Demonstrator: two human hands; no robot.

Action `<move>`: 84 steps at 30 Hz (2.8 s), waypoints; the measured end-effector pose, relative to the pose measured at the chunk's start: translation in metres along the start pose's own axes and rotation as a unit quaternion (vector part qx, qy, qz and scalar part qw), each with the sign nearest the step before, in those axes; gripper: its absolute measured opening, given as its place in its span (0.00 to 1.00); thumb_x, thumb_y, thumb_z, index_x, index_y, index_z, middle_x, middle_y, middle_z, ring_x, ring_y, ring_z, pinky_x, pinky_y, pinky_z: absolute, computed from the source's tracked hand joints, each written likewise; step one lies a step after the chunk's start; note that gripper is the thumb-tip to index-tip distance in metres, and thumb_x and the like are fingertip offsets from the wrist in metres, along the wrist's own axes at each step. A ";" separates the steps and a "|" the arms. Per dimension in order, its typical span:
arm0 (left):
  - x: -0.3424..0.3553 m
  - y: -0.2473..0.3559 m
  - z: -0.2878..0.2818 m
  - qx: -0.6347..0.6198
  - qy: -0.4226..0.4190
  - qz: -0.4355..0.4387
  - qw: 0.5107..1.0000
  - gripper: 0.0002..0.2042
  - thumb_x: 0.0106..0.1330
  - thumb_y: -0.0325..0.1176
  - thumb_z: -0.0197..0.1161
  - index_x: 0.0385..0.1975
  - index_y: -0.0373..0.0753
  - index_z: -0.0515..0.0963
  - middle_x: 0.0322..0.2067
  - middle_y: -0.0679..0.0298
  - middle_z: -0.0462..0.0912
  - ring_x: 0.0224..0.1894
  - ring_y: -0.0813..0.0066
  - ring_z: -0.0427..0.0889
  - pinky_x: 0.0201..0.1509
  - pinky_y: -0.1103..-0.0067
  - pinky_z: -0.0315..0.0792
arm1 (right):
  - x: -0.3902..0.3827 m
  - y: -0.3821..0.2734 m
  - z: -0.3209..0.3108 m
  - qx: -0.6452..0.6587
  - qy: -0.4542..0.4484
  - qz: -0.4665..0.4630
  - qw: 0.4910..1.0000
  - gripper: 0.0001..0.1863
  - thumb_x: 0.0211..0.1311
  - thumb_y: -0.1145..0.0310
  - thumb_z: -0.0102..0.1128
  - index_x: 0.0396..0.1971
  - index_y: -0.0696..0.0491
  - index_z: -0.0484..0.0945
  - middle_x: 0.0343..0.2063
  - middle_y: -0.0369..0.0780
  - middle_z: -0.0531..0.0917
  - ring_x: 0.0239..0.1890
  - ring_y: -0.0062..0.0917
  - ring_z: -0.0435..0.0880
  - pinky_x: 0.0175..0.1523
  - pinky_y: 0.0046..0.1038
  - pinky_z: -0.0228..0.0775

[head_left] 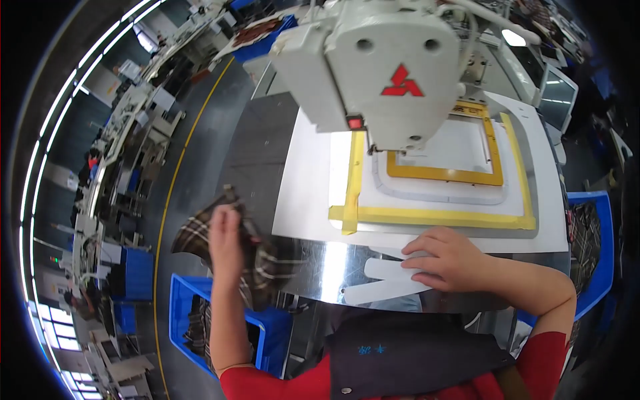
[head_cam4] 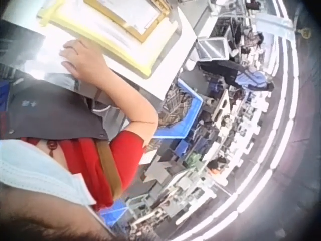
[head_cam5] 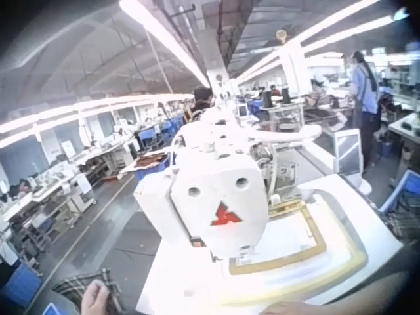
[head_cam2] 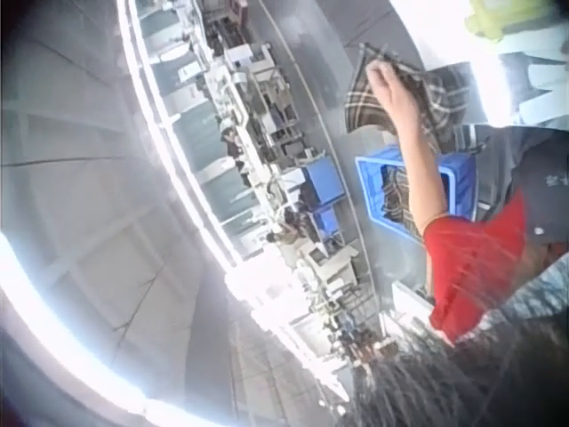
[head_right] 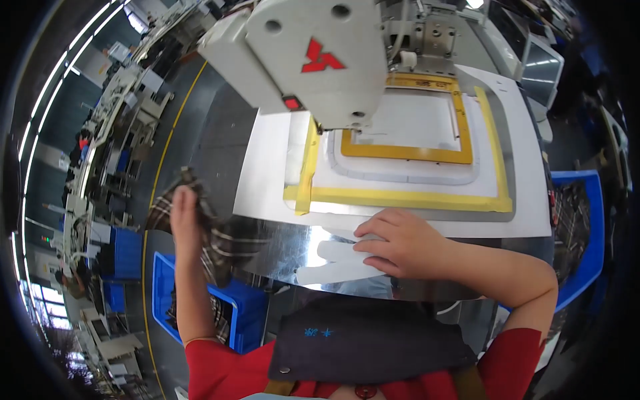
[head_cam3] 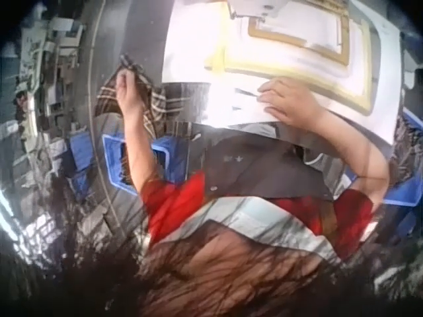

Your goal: The recorder aligns fabric pieces and brand labels into a template frame, inserts them into an industrial sewing machine, and monitors the automated stitching cycle.

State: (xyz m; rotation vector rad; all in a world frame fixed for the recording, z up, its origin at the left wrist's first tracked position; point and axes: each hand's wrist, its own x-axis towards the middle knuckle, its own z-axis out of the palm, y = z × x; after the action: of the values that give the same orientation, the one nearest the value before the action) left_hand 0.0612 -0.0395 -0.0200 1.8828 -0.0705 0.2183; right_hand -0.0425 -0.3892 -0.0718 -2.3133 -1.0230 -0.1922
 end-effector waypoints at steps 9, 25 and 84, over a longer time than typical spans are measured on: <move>0.062 -0.016 0.096 0.337 -0.243 0.287 0.863 0.11 0.61 0.35 0.64 0.35 0.34 0.75 0.33 0.59 0.76 0.33 0.70 0.78 0.41 0.77 0.71 | 0.010 -0.001 0.003 0.004 0.010 0.011 1.000 0.17 0.56 0.63 0.62 0.45 0.52 0.76 0.45 0.39 0.78 0.47 0.33 0.76 0.54 0.33 0.67; 0.135 0.011 0.138 0.217 -0.383 0.142 0.887 0.19 0.52 0.34 0.72 0.42 0.32 0.77 0.38 0.60 0.82 0.37 0.73 0.78 0.44 0.76 0.73 | 0.110 0.042 0.027 -0.232 -0.072 -0.072 0.967 0.19 0.55 0.67 0.54 0.48 0.57 0.75 0.48 0.42 0.79 0.54 0.32 0.76 0.55 0.28 0.69; -0.001 0.021 0.145 0.280 -0.402 0.427 0.760 0.25 0.55 0.40 0.65 0.53 0.39 0.72 0.57 0.55 0.72 0.60 0.57 0.71 0.63 0.64 0.64 | -0.063 0.015 -0.048 -0.258 0.109 0.205 0.938 0.17 0.56 0.63 0.63 0.43 0.56 0.79 0.46 0.42 0.81 0.51 0.33 0.79 0.57 0.36 0.67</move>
State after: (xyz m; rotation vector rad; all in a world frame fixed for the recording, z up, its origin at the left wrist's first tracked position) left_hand 0.0738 -0.1833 -0.0449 2.2817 -1.6403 0.0133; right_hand -0.0705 -0.4642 -0.0627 -2.8321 -0.3844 -0.5915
